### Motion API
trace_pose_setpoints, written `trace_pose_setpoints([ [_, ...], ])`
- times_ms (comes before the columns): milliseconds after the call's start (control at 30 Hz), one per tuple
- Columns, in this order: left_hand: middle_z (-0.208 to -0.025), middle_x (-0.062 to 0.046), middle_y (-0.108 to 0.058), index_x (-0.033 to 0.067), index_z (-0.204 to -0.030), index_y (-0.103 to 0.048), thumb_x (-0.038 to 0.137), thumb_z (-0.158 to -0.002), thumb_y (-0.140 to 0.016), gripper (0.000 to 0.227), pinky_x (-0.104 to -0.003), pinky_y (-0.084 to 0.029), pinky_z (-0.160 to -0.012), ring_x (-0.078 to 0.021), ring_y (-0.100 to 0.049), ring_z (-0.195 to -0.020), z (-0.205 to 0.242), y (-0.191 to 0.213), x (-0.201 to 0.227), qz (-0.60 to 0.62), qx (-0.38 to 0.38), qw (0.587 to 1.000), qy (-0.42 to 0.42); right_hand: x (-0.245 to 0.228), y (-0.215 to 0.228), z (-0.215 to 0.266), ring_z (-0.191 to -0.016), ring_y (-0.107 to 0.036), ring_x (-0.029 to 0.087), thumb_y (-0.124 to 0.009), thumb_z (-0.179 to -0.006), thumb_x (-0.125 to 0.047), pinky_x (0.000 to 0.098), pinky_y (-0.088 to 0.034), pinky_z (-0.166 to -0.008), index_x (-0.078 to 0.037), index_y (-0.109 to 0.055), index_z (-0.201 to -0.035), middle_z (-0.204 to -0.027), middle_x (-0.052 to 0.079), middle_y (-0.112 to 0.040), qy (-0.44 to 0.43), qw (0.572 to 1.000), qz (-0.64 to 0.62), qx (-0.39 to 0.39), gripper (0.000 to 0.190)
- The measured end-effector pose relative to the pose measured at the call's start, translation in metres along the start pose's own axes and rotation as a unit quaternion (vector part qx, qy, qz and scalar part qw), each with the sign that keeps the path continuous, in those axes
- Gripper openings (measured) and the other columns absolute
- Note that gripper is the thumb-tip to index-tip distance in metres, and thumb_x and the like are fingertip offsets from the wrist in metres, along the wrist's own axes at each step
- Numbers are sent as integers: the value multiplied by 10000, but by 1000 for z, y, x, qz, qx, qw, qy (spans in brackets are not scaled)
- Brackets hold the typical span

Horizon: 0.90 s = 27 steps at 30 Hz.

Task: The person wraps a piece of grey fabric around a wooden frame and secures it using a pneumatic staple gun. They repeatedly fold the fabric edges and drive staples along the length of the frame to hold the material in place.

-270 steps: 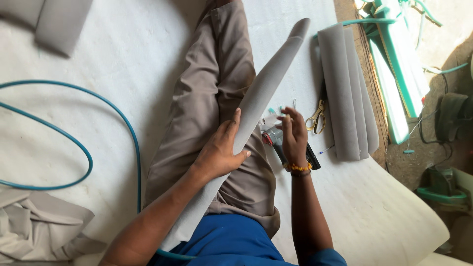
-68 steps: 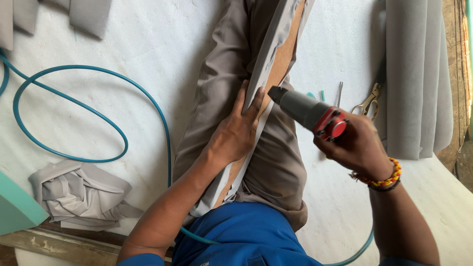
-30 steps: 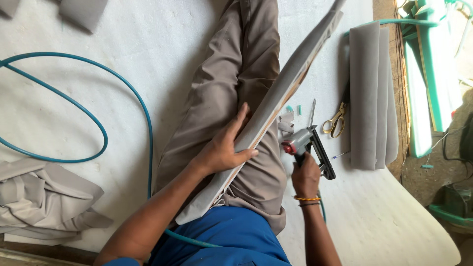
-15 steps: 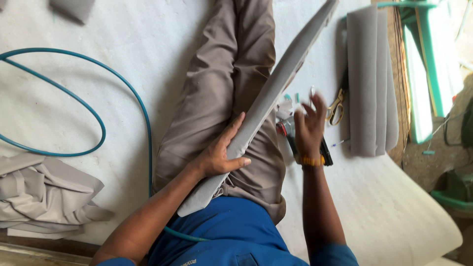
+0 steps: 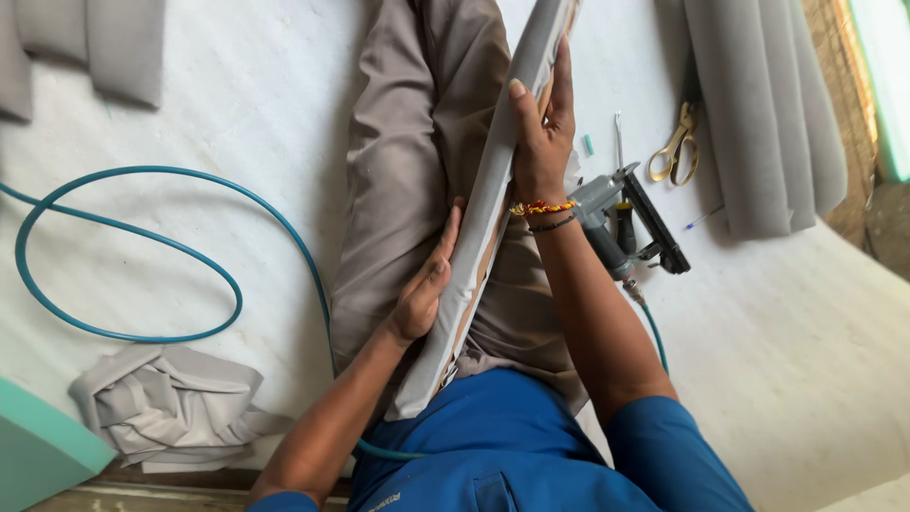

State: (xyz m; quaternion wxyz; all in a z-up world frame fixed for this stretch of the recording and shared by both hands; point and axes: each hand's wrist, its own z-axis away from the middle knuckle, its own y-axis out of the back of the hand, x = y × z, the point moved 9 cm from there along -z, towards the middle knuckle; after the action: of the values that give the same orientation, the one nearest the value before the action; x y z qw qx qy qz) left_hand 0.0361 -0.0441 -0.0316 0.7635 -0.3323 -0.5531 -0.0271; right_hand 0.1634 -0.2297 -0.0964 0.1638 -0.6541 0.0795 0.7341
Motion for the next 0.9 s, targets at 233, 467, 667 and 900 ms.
trace_pose_setpoints([
  [233, -1787, -124, 92, 10, -1676, -2, 350, -1168, -264, 665, -419, 39, -1382, -265, 97, -1676, 13, -4, 11, -68, 6, 998, 4, -2, -19, 9, -1505, -434, 188, -706, -1144, -142, 333, -397, -1292, -94, -311, -1651, -1692, 104, -377, 18, 999, 32, -35, 644],
  [467, -1790, -147, 93, 31, -1685, -19, 257, -1172, -285, 621, -441, 22, -1400, -305, 90, -1689, 19, -8, 13, -143, 0, 990, 4, -9, -23, 10, -1538, -443, 199, -697, -1136, -155, 333, -398, -1294, -69, -322, -1640, -1690, 121, -382, 1, 995, 94, -29, 634],
  [667, -1756, -266, 48, 49, -1679, -50, 123, -1116, -352, 643, -480, -79, -1370, -425, 22, -1664, 17, -15, 21, -276, 1, 961, 13, -1, -22, 14, -1575, -404, 217, -699, -1144, -170, 350, -381, -1325, -69, -318, -1640, -1705, 123, -348, 4, 992, 119, -34, 634],
  [900, -1709, -312, -47, 59, -1658, -138, -14, -1005, -466, 735, -490, -338, -1256, -536, -274, -1521, 6, -28, 29, -421, 22, 906, 27, -8, -2, 5, -1616, -264, 252, -649, -1193, -228, 405, -323, -1345, -178, -190, -1682, -1769, 104, -168, -3, 988, 84, -128, 673],
])
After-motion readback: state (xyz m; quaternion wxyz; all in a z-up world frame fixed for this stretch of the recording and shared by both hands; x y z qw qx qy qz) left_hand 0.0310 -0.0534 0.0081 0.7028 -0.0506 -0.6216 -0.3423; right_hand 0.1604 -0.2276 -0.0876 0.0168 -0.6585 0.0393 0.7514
